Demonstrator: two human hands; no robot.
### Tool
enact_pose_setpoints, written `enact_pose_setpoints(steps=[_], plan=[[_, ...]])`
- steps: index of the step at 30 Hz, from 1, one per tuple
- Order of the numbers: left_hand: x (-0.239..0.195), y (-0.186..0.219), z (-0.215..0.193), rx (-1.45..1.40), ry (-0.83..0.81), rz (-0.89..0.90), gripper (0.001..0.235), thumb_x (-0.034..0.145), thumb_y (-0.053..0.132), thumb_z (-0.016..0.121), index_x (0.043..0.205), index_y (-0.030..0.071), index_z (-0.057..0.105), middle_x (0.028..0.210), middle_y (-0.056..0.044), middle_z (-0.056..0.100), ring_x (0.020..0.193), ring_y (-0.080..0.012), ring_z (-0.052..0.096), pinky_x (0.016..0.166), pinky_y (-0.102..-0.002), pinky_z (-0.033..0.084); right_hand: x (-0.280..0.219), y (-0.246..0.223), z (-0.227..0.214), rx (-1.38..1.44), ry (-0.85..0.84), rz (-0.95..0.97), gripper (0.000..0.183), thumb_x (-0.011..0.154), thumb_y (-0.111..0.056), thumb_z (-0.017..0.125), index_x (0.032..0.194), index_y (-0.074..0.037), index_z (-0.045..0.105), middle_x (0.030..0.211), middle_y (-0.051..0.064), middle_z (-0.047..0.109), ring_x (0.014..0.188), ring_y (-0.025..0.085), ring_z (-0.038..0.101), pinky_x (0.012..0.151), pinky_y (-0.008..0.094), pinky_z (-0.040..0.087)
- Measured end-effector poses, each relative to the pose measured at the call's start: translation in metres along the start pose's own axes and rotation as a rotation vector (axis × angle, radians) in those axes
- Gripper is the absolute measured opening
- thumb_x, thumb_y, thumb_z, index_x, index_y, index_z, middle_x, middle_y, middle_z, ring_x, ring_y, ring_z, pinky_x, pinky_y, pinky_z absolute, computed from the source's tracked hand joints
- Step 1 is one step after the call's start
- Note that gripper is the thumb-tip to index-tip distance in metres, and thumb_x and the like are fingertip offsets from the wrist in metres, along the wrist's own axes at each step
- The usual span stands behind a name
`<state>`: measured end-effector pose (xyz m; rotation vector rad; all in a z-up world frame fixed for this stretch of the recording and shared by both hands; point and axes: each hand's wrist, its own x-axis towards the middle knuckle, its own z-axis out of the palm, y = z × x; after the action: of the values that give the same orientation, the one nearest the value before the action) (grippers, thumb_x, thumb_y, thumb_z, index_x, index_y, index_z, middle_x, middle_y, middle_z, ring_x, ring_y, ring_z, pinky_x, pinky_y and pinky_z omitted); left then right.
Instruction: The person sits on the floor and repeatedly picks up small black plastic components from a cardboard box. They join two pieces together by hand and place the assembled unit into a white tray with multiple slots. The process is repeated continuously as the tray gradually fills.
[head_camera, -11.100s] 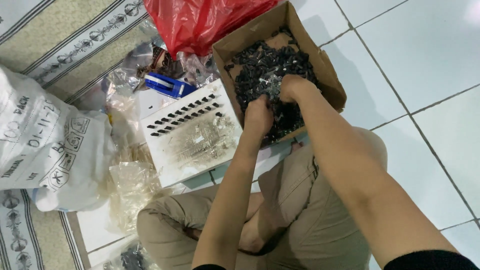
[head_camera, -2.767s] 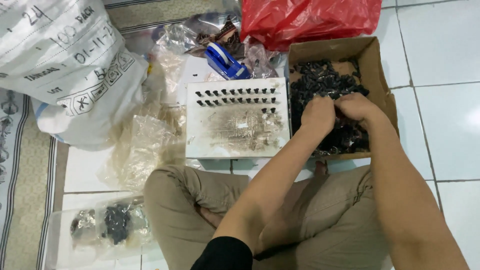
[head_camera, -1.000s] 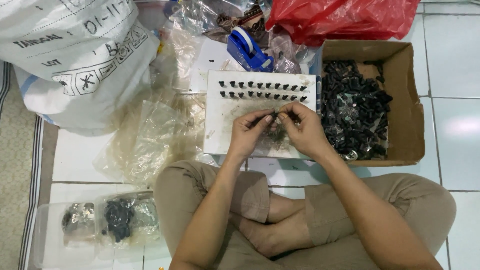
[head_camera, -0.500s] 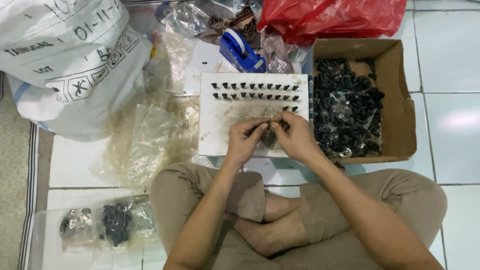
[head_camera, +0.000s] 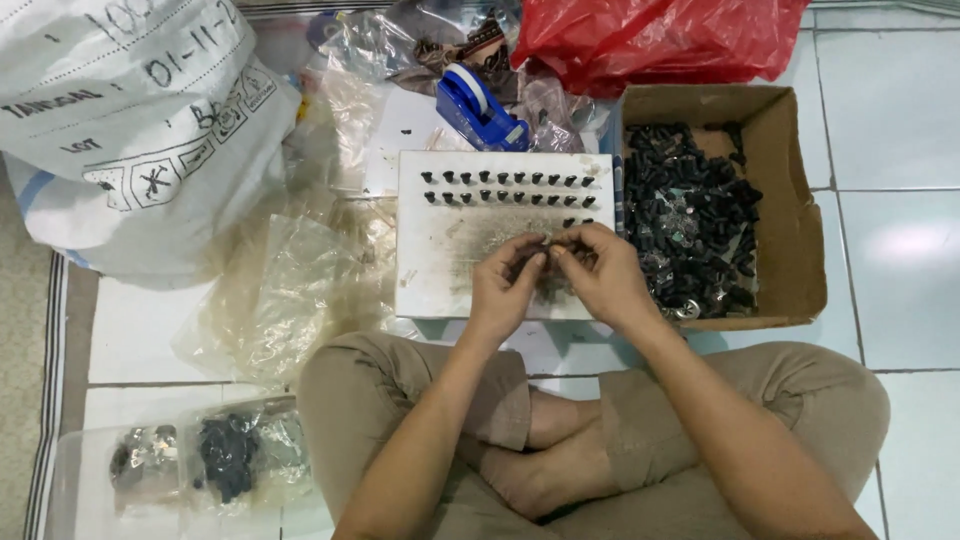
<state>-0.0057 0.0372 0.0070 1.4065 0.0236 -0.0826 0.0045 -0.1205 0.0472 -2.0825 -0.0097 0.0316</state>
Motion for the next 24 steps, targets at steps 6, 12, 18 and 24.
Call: enact_pose_setpoints(steps=[6, 12, 18, 24], plan=[[0.001, 0.022, 0.003, 0.081, -0.084, -0.062, 0.051, 0.099, 0.001, 0.055, 0.149, -0.004, 0.046, 0.093, -0.025, 0.075, 0.071, -0.0266, 0.073, 0.066, -0.037, 0.062, 0.041, 0.004, -0.015, -0.572, 0.069, -0.531, 0.009, 0.092, -0.005, 0.077, 0.100, -0.009, 0.077, 0.089, 0.005, 0.057, 0.090, 0.029, 0.061, 0.080, 0.038, 0.046], [0.006, 0.009, 0.011, -0.134, -0.190, -0.220, 0.070, 0.092, -0.007, 0.052, 0.158, -0.007, 0.028, 0.092, -0.029, 0.071, 0.068, -0.0340, 0.074, 0.059, -0.042, 0.067, 0.046, 0.035, -0.004, -0.808, 0.101, -0.580, 0.006, 0.094, -0.021, 0.075, 0.098, -0.018, 0.073, 0.097, 0.003, 0.056, 0.096, 0.026, 0.057, 0.088, 0.038, 0.038], [0.005, 0.005, 0.012, -0.092, -0.213, -0.234, 0.072, 0.092, -0.003, 0.056, 0.157, -0.008, 0.027, 0.094, -0.027, 0.071, 0.068, -0.0315, 0.074, 0.060, -0.041, 0.067, 0.051, 0.047, 0.000, -0.855, 0.121, -0.588, 0.005, 0.094, -0.024, 0.073, 0.096, -0.019, 0.072, 0.093, 0.003, 0.056, 0.093, 0.028, 0.058, 0.088, 0.041, 0.038], [0.006, -0.004, 0.012, -0.174, -0.236, -0.264, 0.076, 0.089, -0.008, 0.054, 0.158, -0.010, 0.022, 0.096, -0.030, 0.069, 0.069, -0.0331, 0.074, 0.058, -0.040, 0.067, 0.050, 0.052, 0.000, -0.879, 0.085, -0.547, 0.010, 0.090, -0.024, 0.076, 0.098, -0.020, 0.072, 0.095, 0.002, 0.057, 0.095, 0.026, 0.057, 0.091, 0.039, 0.037]])
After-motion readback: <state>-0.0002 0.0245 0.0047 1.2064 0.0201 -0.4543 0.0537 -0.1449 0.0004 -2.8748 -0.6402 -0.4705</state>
